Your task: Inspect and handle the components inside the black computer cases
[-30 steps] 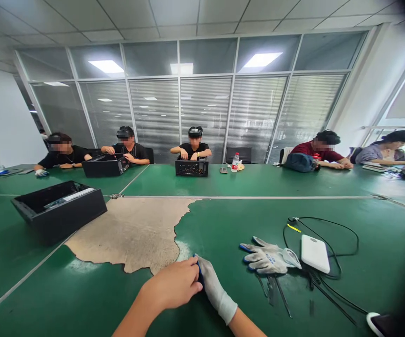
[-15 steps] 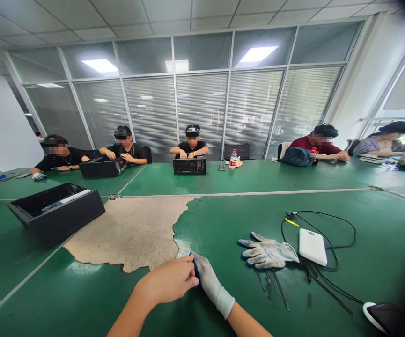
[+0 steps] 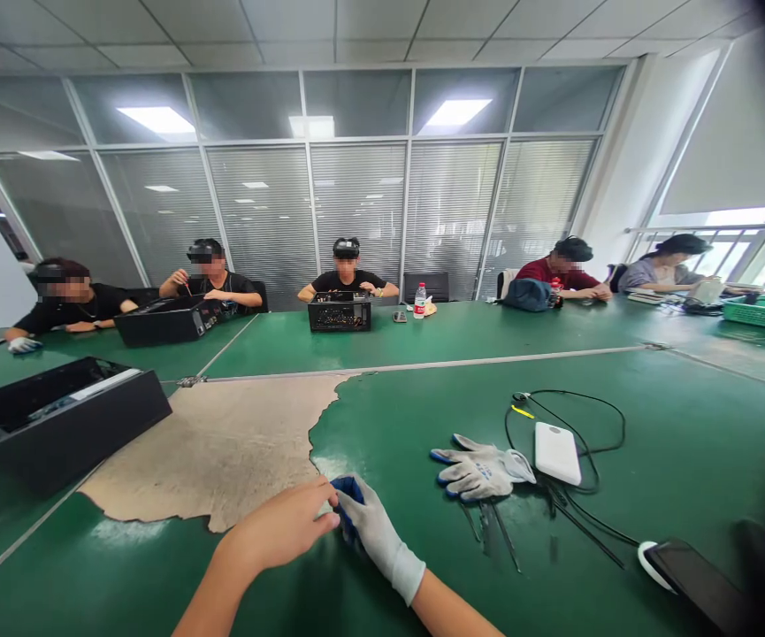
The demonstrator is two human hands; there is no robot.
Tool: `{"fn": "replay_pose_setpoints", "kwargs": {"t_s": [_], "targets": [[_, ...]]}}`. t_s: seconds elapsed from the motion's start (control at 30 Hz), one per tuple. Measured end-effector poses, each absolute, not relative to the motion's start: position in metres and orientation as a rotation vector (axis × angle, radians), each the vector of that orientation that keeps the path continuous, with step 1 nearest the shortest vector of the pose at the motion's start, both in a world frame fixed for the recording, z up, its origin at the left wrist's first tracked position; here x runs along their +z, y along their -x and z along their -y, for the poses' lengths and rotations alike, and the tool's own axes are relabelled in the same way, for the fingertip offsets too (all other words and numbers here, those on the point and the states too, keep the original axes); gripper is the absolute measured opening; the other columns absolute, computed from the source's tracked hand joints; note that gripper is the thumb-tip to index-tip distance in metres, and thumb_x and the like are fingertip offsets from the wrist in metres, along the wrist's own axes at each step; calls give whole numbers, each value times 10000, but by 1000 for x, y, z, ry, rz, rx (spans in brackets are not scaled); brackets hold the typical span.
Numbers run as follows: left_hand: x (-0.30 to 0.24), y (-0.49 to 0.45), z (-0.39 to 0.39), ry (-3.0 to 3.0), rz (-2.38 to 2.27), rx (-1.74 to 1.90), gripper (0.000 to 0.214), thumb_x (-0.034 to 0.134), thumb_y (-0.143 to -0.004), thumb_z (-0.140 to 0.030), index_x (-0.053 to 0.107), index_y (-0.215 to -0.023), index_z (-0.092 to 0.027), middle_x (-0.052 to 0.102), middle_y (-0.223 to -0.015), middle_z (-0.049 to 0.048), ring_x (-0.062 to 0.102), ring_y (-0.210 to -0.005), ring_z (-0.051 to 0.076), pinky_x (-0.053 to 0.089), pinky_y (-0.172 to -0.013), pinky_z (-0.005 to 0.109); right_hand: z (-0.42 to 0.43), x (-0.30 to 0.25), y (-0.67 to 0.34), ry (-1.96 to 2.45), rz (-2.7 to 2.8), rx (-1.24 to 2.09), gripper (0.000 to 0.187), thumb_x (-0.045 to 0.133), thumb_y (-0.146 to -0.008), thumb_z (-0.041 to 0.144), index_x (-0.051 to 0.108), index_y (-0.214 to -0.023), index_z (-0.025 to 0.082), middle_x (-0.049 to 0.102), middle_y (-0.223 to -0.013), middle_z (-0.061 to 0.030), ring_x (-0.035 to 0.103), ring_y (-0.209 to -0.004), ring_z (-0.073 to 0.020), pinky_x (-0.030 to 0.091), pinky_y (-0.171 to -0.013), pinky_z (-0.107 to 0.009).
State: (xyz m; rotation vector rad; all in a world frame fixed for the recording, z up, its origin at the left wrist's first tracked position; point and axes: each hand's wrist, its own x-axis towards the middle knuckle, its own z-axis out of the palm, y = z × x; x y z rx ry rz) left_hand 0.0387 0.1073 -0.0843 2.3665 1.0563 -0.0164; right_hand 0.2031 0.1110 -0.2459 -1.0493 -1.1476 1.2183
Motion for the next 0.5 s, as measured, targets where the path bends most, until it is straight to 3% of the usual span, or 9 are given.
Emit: {"fn": "replay_pose_setpoints", "kwargs": {"t_s": [0.1,0.2,0.3,0.5], "targets": [[-83,-38,-109,-2388,-1066,-7,256,464,-1011,-336,675,-1112,-232,692,-1139,75,666,-1020,283,477,-822,371,-108,-243,-201,1009,1179,1229,352,696,-824,550,580,-846,219,479,-681,63,393,-577,-105,347,-532,-234],[-77,-43,-106,-2379,-980,8,265,456,-1031,-342,695,-995,-232,697,-988,40,656,-900,246,453,-734,334,-112,-250,-200,911,1213,1165,319,705,-784,516,567,-796,228,544,-720,33,470,-660,-137,438,-630,-263],[-69,-47,-100,-2355,-889,164,215,472,-1030,-289,684,-1024,-256,692,-999,8,640,-902,220,450,-744,314,-117,-264,-197,856,1244,1032,297,678,-779,501,543,-769,237,608,-781,0,541,-743,-178,510,-740,-318],[-47,-41,-80,-2418,-960,349,195,433,-1014,-185,618,-1022,-246,603,-1089,16,594,-838,194,422,-689,305,-103,-256,-192,1061,1498,756,229,553,-913,377,663,-1068,248,712,-1006,-61,650,-903,-239,556,-860,-385]]}}
